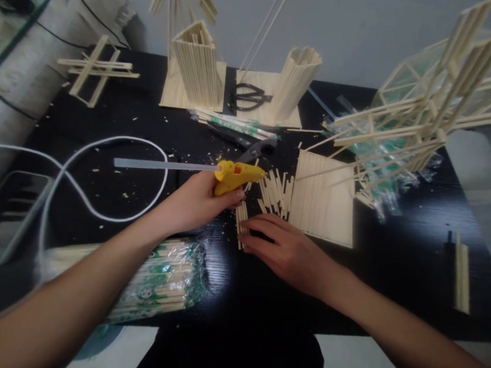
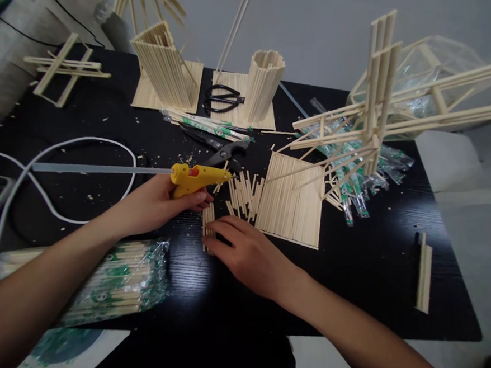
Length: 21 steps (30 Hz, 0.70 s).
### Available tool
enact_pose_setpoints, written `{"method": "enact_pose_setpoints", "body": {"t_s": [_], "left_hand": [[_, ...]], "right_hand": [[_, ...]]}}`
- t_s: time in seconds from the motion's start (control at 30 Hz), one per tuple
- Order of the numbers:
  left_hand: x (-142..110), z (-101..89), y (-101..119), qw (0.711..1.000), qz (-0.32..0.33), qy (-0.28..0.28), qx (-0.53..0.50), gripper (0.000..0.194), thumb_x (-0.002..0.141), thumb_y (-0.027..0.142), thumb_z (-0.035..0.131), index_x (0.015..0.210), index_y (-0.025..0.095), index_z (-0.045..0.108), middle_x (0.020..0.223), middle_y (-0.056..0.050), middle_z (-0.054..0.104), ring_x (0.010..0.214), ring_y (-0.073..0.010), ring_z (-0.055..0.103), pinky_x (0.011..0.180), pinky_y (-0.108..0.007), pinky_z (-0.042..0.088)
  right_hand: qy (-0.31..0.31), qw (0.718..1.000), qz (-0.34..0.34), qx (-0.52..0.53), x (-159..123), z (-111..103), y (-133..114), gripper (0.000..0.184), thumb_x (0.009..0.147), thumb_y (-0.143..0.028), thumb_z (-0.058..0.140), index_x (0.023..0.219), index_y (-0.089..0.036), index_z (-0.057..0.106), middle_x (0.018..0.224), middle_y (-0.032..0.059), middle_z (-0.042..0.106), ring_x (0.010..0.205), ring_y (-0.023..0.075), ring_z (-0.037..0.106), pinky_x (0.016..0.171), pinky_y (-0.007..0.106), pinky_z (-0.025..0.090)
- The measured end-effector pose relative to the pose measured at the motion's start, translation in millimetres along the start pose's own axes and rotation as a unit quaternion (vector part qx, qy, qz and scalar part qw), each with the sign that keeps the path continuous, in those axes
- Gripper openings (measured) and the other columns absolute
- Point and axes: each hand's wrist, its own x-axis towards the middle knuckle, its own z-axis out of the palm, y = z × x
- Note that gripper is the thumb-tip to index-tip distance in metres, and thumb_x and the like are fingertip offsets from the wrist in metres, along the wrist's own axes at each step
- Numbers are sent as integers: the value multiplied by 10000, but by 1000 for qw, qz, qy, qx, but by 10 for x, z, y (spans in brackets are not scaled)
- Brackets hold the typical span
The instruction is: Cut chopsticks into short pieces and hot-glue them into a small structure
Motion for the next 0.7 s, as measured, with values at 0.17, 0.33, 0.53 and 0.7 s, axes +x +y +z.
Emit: {"method": "enact_pose_setpoints", "body": {"t_s": [0.17, 0.33, 0.53, 0.7], "left_hand": [[-14, -8, 49, 1000, 6, -17, -20, 352, 917, 457, 647, 1163, 211, 702, 1061, -48, 776, 998, -232, 727, 934, -380, 573], [-18, -3, 55, 1000, 15, -14, -10, 318, 928, 435, 637, 1143, 212, 708, 1077, -47, 776, 1009, -226, 726, 945, -382, 572], [-24, -5, 28, 1000, -2, 1, 22, 375, 912, 472, 641, 1154, 193, 707, 1051, -71, 773, 964, -243, 726, 900, -399, 580], [-31, -12, 97, 999, -7, -9, 32, 357, 900, 453, 658, 1139, 193, 709, 1050, -63, 772, 979, -242, 718, 911, -385, 565]], "right_hand": [[13, 1000, -6, -19, -9, 39, -16, 211, 971, -77, 566, 1123, -94, 711, 1204, 167, 687, 1201, 264, 605, 1063, 442, 551], [23, 999, -7, -27, 13, 52, -37, 184, 987, -142, 589, 1115, -91, 711, 1184, 165, 692, 1194, 262, 611, 1072, 441, 547], [41, 999, 5, -32, -5, 91, -20, 194, 997, -133, 570, 1129, -132, 712, 1227, 152, 689, 1171, 253, 626, 1024, 450, 573], [36, 999, 6, -17, -31, 115, 3, 206, 974, -110, 599, 1145, -130, 714, 1242, 155, 689, 1200, 259, 616, 1040, 459, 562]]}}
